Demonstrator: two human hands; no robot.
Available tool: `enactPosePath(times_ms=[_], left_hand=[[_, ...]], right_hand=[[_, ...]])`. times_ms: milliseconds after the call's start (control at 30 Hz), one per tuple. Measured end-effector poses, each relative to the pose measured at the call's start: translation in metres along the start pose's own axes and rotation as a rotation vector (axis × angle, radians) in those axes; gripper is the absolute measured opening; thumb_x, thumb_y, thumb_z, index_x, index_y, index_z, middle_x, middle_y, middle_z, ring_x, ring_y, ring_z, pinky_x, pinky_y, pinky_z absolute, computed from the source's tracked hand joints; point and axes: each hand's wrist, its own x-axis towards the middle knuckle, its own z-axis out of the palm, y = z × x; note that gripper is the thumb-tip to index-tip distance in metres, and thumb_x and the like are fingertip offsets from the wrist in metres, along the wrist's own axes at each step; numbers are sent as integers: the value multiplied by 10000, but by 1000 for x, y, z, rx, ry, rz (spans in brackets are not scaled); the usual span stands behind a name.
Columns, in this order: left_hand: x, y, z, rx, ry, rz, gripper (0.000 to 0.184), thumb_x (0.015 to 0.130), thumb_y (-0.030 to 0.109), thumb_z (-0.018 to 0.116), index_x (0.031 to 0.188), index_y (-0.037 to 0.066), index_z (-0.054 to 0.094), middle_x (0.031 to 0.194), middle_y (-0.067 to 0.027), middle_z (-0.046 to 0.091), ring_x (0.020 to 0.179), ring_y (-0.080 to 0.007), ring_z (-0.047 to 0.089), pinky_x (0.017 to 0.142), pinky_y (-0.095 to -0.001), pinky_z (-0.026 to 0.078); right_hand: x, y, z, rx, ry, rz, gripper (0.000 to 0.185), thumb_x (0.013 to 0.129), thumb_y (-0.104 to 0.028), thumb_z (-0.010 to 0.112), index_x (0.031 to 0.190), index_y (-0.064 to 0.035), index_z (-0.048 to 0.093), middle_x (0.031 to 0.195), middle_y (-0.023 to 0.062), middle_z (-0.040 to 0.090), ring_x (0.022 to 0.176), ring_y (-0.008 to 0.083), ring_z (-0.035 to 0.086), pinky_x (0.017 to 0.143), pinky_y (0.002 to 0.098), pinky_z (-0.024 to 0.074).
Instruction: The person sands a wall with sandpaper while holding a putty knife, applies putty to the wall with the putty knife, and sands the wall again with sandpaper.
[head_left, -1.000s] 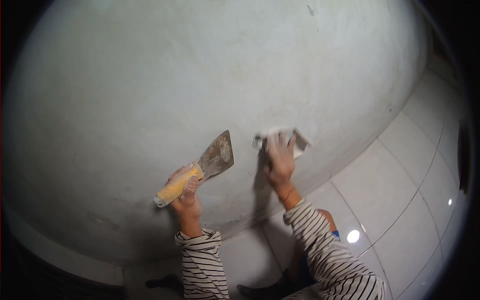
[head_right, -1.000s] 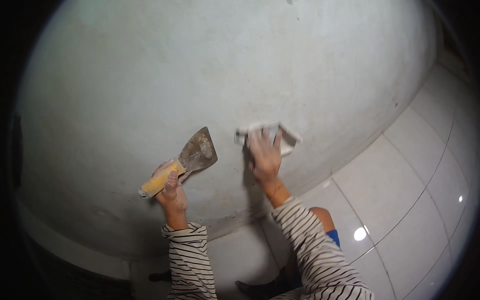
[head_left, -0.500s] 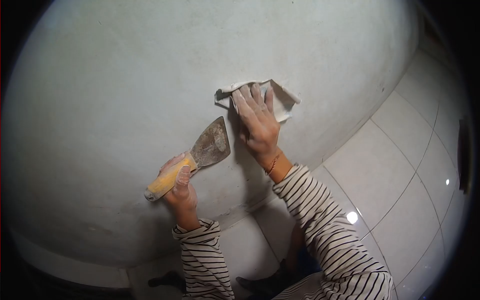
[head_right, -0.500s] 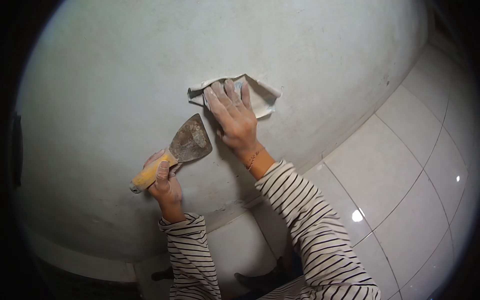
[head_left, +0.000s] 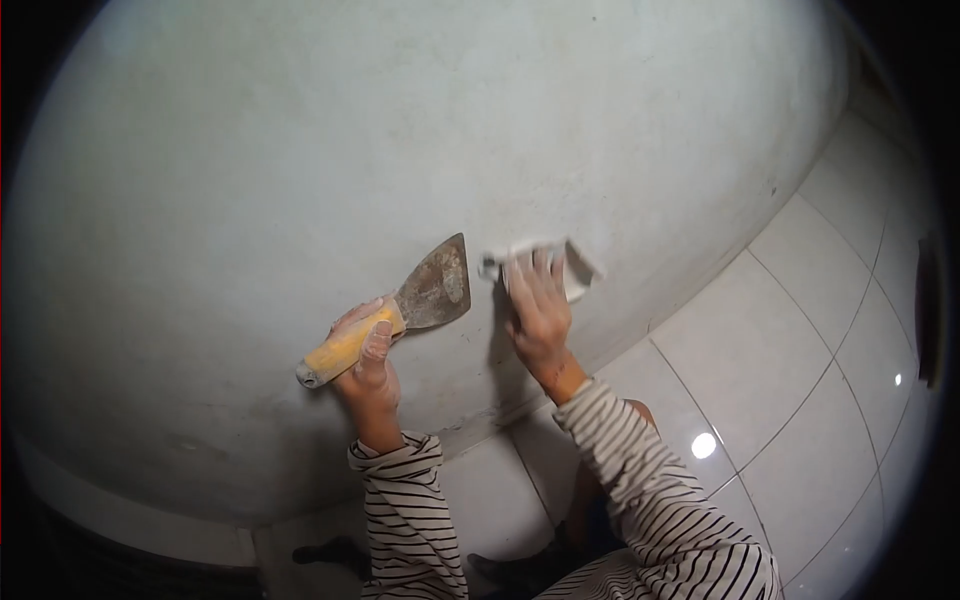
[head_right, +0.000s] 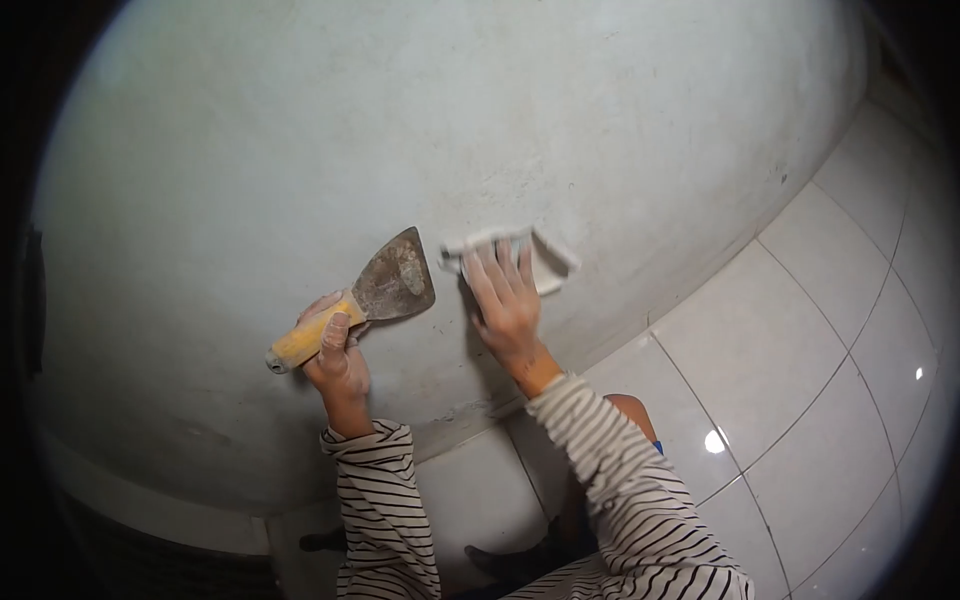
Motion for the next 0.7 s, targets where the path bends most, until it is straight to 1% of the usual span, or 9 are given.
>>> enactPosePath(times_ms=[67, 133, 267, 400, 533, 600, 633, 667, 700], left_hand=[[3, -8, -5, -11, -8, 2, 327, 795, 126, 639, 1055, -44, 537, 1032, -114, 542, 940, -206, 555, 812, -329, 495], [-1, -8, -8, 6, -14, -33, 326, 794, 123, 641, 1054, -44, 537, 1037, -115, 543, 949, -207, 553, 821, -333, 490], [1, 4, 3, 35, -84, -3, 318, 797, 103, 640, 1056, -46, 533, 1043, -126, 548, 983, -213, 544, 875, -331, 460], [0, 7, 5, 38, -115, 2, 287, 803, 65, 630, 1050, -48, 537, 1052, -135, 558, 988, -209, 546, 924, -321, 425], [7, 3, 6, 121, -121, -8, 257, 813, 52, 617, 1037, -52, 544, 1058, -137, 566, 984, -211, 550, 921, -321, 424], [-3, 1, -4, 165, -105, -18, 241, 819, 50, 619, 1027, -53, 551, 1052, -143, 572, 971, -214, 560, 919, -326, 425], [-3, -2, -4, 154, -111, -17, 241, 819, 50, 619, 1027, -53, 551, 1052, -143, 572, 971, -214, 560, 919, -326, 425], [-1, -6, -6, 142, -110, -4, 254, 819, 58, 624, 1033, -54, 546, 1051, -145, 567, 965, -216, 564, 904, -326, 441], [-2, -6, -10, 145, -119, -5, 266, 819, 65, 630, 1039, -54, 541, 1050, -147, 563, 960, -218, 567, 889, -326, 457]], right_hand=[[-3, 2, 7, -18, -60, -32, 406, 718, 2, 561, 1123, 22, 583, 1117, 200, 597, 1154, 371, 497, 1049, 512, 268], [11, -16, 14, -47, 72, 26, 368, 734, -15, 560, 1098, 17, 602, 1078, 207, 613, 1138, 365, 515, 1040, 517, 280], [65, -16, 14, -61, 172, 70, 381, 741, -38, 548, 1115, 15, 593, 1143, 187, 589, 1177, 341, 487, 1040, 513, 281], [-18, -9, 18, 5, 8, 65, 400, 740, -57, 518, 1131, -20, 599, 1183, 155, 578, 1201, 296, 478, 1060, 505, 245], [25, 7, 28, 48, 138, 21, 461, 693, -2, 528, 1149, -28, 590, 1185, 139, 581, 1209, 272, 473, 1075, 481, 227], [61, -5, 34, 72, 201, 86, 513, 670, 25, 539, 1180, -19, 562, 1201, 144, 569, 1214, 291, 464, 1077, 476, 224], [56, -4, 38, 50, 200, 71, 560, 648, 45, 541, 1205, -15, 540, 1214, 151, 558, 1213, 307, 460, 1070, 511, 216], [42, -1, 42, 48, 212, 49, 560, 648, 45, 541, 1205, -15, 540, 1214, 151, 558, 1213, 307, 460, 1070, 511, 216], [9, -3, 41, 98, 139, 69, 551, 650, 52, 540, 1197, -17, 546, 1220, 155, 554, 1211, 325, 458, 1065, 530, 213]])
